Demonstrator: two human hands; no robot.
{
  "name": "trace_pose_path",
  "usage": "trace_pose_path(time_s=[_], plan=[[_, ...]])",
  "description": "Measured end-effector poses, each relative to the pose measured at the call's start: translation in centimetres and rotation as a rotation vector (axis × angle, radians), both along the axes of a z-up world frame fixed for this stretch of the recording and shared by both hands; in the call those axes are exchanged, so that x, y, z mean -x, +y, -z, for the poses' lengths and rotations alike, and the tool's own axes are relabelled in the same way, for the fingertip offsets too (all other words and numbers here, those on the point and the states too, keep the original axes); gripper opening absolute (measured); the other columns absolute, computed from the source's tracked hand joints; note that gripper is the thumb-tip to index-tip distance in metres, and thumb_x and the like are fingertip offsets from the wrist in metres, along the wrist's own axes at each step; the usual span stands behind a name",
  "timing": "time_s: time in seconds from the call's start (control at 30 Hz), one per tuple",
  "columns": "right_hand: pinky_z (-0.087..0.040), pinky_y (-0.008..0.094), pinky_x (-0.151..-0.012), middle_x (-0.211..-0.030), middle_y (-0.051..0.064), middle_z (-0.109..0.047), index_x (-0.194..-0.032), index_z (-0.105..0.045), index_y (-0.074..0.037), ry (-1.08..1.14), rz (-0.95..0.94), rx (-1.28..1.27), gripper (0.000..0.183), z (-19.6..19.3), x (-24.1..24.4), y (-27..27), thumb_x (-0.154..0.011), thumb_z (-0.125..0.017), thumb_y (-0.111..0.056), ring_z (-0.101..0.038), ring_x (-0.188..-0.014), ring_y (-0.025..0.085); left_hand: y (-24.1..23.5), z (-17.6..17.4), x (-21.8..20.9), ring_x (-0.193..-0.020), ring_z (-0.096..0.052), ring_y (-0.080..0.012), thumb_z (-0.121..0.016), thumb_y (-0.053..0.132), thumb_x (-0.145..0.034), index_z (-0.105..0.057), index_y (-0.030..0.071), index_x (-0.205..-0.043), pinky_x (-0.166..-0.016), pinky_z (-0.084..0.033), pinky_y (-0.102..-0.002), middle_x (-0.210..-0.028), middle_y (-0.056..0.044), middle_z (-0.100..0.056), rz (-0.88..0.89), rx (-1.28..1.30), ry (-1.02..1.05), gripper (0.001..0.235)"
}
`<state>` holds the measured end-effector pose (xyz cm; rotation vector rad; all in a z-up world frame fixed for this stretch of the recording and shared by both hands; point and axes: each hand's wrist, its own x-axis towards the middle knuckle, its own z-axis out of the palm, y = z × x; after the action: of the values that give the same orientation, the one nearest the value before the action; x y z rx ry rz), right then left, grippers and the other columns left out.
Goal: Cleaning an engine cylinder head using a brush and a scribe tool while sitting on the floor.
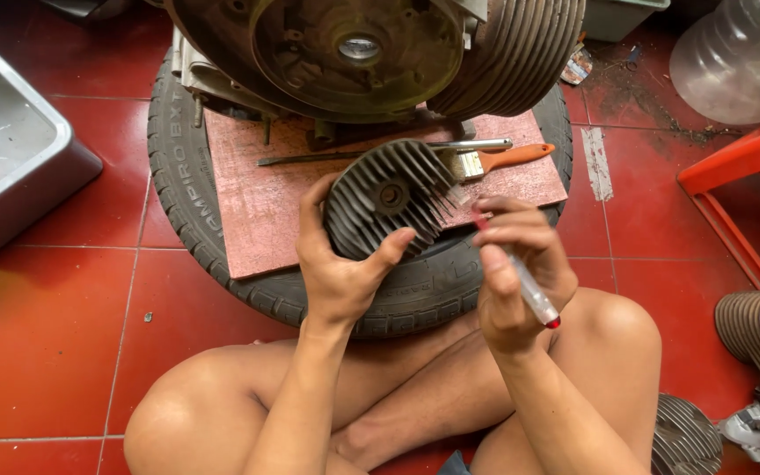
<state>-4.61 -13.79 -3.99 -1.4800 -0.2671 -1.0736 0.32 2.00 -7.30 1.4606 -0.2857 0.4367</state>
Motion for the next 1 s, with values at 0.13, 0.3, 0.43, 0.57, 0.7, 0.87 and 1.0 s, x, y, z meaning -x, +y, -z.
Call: trace_pose_path(time_s=[0.13, 0.3, 0.43, 0.57, 0.7, 0.87, 1.0], plan=[[-0.057, 0.056, -0.094, -0.074, 0.019, -0.065, -0.086, -0.068, 0.007, 0.028, -0.067, 0.170, 0.007, -1.1, 0.4, 0.6, -0.085, -0.072, 0.001, -0.069, -0.098, 0.047, 0.1, 1.0, -0.1, -0.109, -0.069, -0.0226, -0.087, 0.050, -0.076, -0.054, 0.010, -0.136, -0.098, -0.058, -0.042, -0.119, -0.012, -0.069, -0.022, 0.002, 0.001, 0.079], [-0.054, 0.053, -0.100, -0.082, 0.015, -0.073, -0.089, -0.068, 0.000, 0.032, -0.052, 0.405, 0.019, -2.3, 0.6, 1.3, -0.079, -0.084, 0.001, -0.069, -0.103, 0.043, 0.1, 0.1, 0.0, -0.096, -0.074, -0.0217, -0.085, 0.035, -0.081, -0.062, 0.007, -0.131, -0.080, -0.063, -0.036, -0.109, -0.014, -0.075, -0.019, -0.036, -0.065, 0.062], [-0.057, 0.051, -0.096, -0.082, 0.014, -0.074, -0.089, -0.069, 0.001, 0.048, -0.015, 0.418, 0.017, -1.9, -0.1, 1.3, -0.080, -0.084, 0.003, -0.069, -0.099, 0.040, -0.1, 0.3, -0.3, -0.097, -0.074, -0.0230, -0.081, 0.039, -0.086, -0.060, 0.007, -0.133, -0.082, -0.065, -0.039, -0.112, -0.016, -0.075, -0.021, -0.025, -0.075, 0.061], [-0.057, 0.047, -0.094, -0.084, 0.014, -0.074, -0.091, -0.071, 0.000, 0.046, 0.005, 0.398, 0.015, -2.0, -0.8, 1.7, -0.082, -0.083, 0.004, -0.067, -0.096, 0.035, 0.0, 0.6, -0.4, -0.100, -0.072, -0.0214, -0.079, 0.040, -0.088, -0.058, 0.006, -0.135, -0.086, -0.063, -0.039, -0.112, -0.015, -0.073, -0.046, -0.039, -0.060, 0.061], [-0.055, 0.048, -0.098, -0.086, 0.013, -0.074, -0.094, -0.072, -0.001, 0.052, 0.014, 0.410, 0.015, -2.3, -1.2, 2.2, -0.085, -0.083, 0.004, -0.065, -0.095, 0.032, 0.2, 0.6, -0.7, -0.102, -0.070, -0.0209, -0.078, 0.040, -0.090, -0.057, 0.007, -0.136, -0.089, -0.061, -0.040, -0.114, -0.015, -0.071, -0.054, -0.032, -0.045, 0.060], [-0.056, 0.048, -0.095, -0.084, 0.013, -0.073, -0.090, -0.072, -0.002, 0.064, 0.022, 0.422, 0.014, -2.6, -1.1, 2.2, -0.084, -0.082, 0.005, -0.064, -0.094, 0.032, 0.2, 0.4, -0.8, -0.102, -0.070, -0.0204, -0.077, 0.039, -0.090, -0.058, 0.008, -0.136, -0.090, -0.061, -0.040, -0.113, -0.014, -0.071, -0.045, -0.023, -0.028, 0.059], [-0.057, 0.047, -0.100, -0.091, 0.016, -0.071, -0.098, -0.061, -0.004, 0.152, 0.044, 0.433, 0.020, -2.4, -0.5, 2.7, -0.090, -0.077, 0.006, -0.061, -0.106, 0.036, 0.2, -0.8, 0.1, -0.117, -0.064, -0.0253, -0.068, 0.041, -0.095, -0.052, 0.004, -0.134, -0.105, -0.054, -0.037, -0.127, -0.013, -0.061, -0.012, -0.102, 0.012, 0.057]])
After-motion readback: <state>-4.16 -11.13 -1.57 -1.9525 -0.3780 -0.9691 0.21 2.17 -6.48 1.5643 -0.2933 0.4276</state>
